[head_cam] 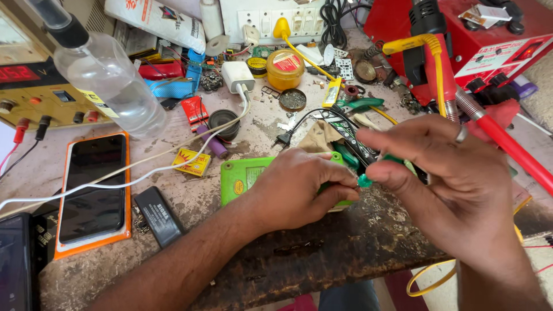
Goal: The person plugs a green and white tube light fixture into a wall socket, then uses a green screwdriver to remove screws from the fixture's cover. After opening the cover, the person uses a soldering iron to work on the internal circuit board and components.
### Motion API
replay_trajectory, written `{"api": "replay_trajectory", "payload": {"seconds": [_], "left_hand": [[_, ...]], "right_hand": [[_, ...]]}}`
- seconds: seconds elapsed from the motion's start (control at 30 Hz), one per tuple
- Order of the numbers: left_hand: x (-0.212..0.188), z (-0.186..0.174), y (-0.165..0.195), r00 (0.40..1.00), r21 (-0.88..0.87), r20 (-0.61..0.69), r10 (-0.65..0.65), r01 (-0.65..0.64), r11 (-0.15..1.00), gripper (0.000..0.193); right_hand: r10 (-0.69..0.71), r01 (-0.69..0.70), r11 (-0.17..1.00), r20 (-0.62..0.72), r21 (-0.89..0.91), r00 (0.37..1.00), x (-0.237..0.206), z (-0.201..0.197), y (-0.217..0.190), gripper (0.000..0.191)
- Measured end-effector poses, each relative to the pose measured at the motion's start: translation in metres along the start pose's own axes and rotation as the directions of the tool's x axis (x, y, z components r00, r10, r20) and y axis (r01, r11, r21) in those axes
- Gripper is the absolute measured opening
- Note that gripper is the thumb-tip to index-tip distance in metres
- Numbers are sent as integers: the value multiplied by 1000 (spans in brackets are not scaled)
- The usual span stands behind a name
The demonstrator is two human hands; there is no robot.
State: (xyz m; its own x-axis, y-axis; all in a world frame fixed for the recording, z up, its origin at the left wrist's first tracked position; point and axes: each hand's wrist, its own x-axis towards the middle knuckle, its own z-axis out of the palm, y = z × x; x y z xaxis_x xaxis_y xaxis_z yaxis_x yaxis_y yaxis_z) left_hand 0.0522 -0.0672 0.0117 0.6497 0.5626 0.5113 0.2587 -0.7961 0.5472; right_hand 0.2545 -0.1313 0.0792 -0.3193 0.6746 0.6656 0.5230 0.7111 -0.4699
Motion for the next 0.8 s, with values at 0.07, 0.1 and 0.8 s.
{"api": "replay_trajectory", "payload": {"seconds": [0.07,0.1,0.8], "left_hand": [[1,0,1,999,0,-34,17,-17,1000,17],[1,0,1,998,-4,-56,26,-27,1000,18],[1,-4,2,1000,-15,-22,16,-16,1000,20]], "right_hand": [[87,-84,995,-53,49,995,2,5,3,30],[130,-125,990,-73,71,989,2,7,5,28],[-69,73,944,-25,322,997,-15,20,25,37]]}}
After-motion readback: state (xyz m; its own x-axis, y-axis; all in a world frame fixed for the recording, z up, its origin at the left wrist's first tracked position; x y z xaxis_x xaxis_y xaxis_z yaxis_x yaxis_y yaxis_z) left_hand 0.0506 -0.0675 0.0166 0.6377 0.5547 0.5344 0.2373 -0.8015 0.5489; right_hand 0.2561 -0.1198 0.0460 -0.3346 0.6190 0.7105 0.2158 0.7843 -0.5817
